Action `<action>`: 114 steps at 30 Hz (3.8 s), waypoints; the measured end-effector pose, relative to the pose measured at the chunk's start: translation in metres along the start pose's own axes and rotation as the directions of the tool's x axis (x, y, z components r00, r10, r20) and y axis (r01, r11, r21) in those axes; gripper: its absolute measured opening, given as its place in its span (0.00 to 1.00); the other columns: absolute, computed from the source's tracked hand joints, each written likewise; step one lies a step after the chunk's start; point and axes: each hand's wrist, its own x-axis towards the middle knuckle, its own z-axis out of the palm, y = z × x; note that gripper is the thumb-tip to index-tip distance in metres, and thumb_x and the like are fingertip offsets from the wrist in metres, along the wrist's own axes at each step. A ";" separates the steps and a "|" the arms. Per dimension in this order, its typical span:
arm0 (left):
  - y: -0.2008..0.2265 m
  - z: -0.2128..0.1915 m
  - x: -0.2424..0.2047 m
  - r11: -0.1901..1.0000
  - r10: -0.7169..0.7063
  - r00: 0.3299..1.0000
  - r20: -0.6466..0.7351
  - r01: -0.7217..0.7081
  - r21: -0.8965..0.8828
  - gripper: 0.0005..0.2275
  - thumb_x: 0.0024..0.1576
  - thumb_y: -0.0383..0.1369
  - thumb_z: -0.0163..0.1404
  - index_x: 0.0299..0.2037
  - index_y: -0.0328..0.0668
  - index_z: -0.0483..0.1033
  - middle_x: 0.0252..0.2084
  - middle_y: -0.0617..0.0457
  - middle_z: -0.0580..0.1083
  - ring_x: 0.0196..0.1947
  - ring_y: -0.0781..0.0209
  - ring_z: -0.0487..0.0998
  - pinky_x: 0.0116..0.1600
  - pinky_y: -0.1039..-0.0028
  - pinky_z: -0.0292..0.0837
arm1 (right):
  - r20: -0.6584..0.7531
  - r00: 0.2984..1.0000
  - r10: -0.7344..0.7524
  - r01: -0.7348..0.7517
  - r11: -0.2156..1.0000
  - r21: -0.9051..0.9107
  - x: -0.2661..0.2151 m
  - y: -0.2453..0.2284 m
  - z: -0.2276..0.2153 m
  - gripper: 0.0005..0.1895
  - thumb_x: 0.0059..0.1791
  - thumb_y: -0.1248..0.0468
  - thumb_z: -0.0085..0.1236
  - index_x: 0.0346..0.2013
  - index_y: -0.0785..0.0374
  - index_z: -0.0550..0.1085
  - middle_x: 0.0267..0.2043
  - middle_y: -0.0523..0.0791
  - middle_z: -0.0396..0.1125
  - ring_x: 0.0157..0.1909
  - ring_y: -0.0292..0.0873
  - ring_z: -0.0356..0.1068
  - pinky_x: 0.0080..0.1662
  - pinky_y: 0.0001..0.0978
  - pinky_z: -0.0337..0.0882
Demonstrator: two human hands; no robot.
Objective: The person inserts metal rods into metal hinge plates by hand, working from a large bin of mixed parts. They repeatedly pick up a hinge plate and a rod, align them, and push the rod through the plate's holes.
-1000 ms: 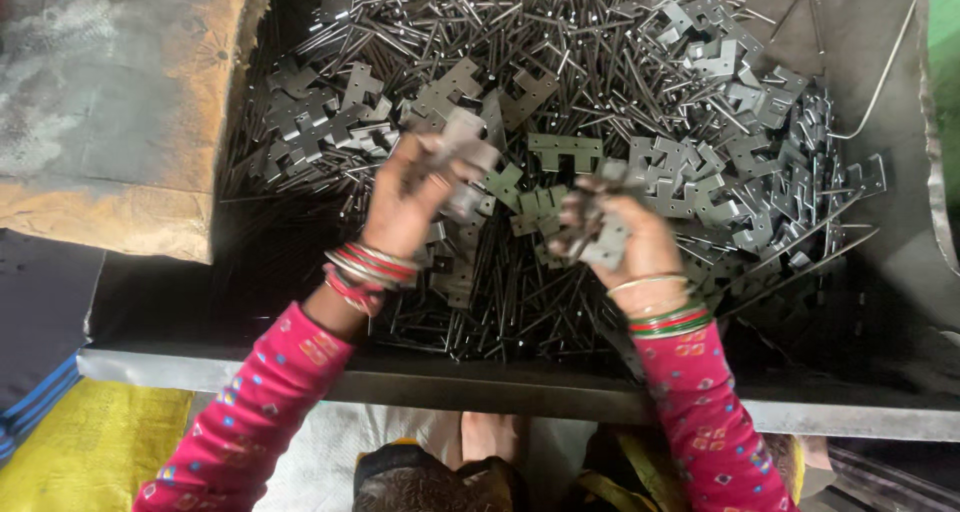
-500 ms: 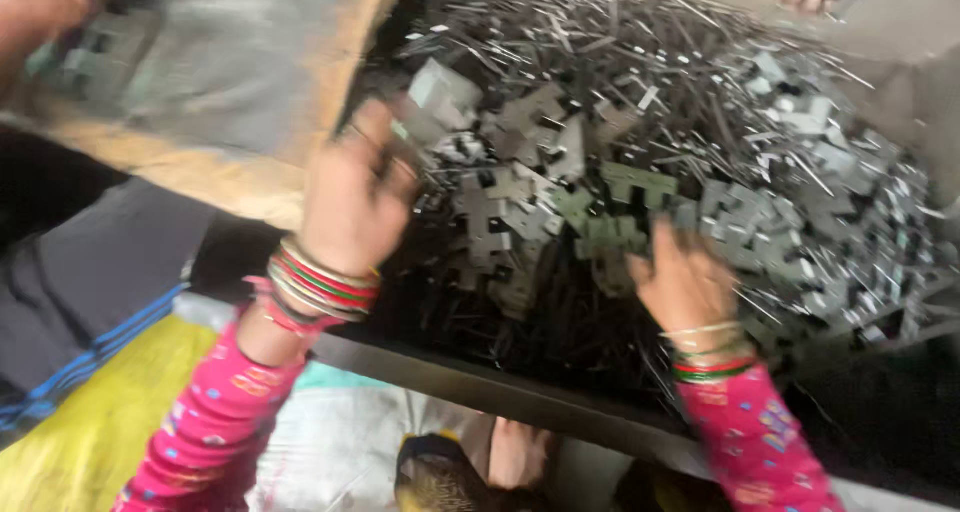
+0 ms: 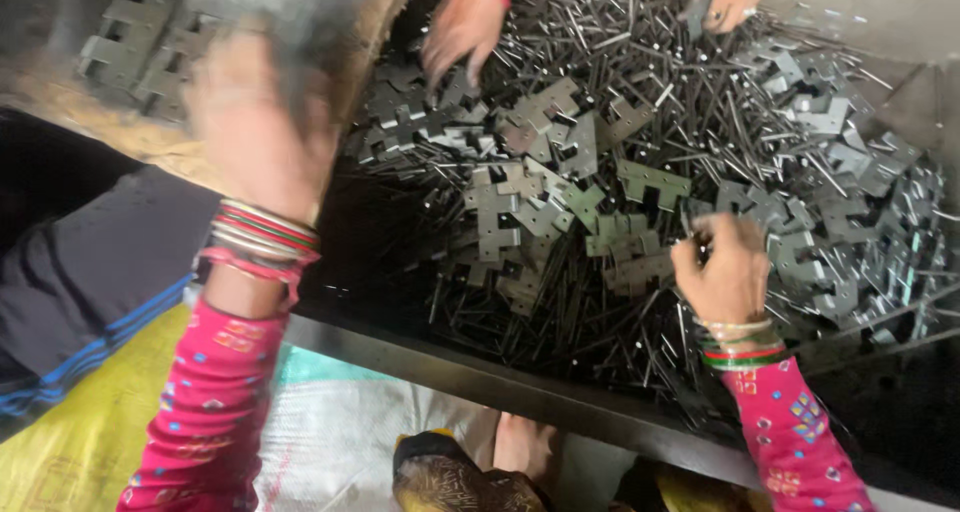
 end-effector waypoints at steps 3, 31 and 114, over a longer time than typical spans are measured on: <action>0.069 0.017 -0.006 0.936 0.151 0.955 0.254 -0.055 -0.349 0.10 0.55 0.27 0.56 0.45 0.38 0.73 0.42 0.42 0.74 0.46 0.41 0.76 0.53 0.55 0.73 | 0.055 0.861 0.505 -0.492 0.800 0.343 0.007 -0.006 -0.019 0.07 0.56 0.63 0.57 0.47 0.62 0.75 0.33 0.50 0.71 0.35 0.56 0.66 0.41 0.52 0.67; 0.113 0.112 -0.035 0.055 -0.027 0.796 0.604 0.605 -0.794 0.14 0.60 0.17 0.48 0.55 0.30 0.76 0.50 0.48 0.78 0.41 0.65 0.81 0.41 0.74 0.83 | 0.008 0.984 0.178 -0.176 0.963 0.204 0.076 -0.023 0.055 0.14 0.50 0.51 0.64 0.33 0.60 0.79 0.29 0.48 0.72 0.30 0.48 0.73 0.35 0.45 0.72; 0.161 0.117 -0.042 0.485 0.175 0.837 0.519 0.386 -0.785 0.10 0.62 0.30 0.53 0.51 0.40 0.82 0.35 0.49 0.78 0.30 0.57 0.78 0.37 0.66 0.77 | -0.065 0.990 -0.122 0.084 0.907 -0.413 0.082 0.028 0.081 0.19 0.30 0.64 0.64 0.35 0.59 0.76 0.37 0.51 0.70 0.38 0.58 0.74 0.38 0.51 0.73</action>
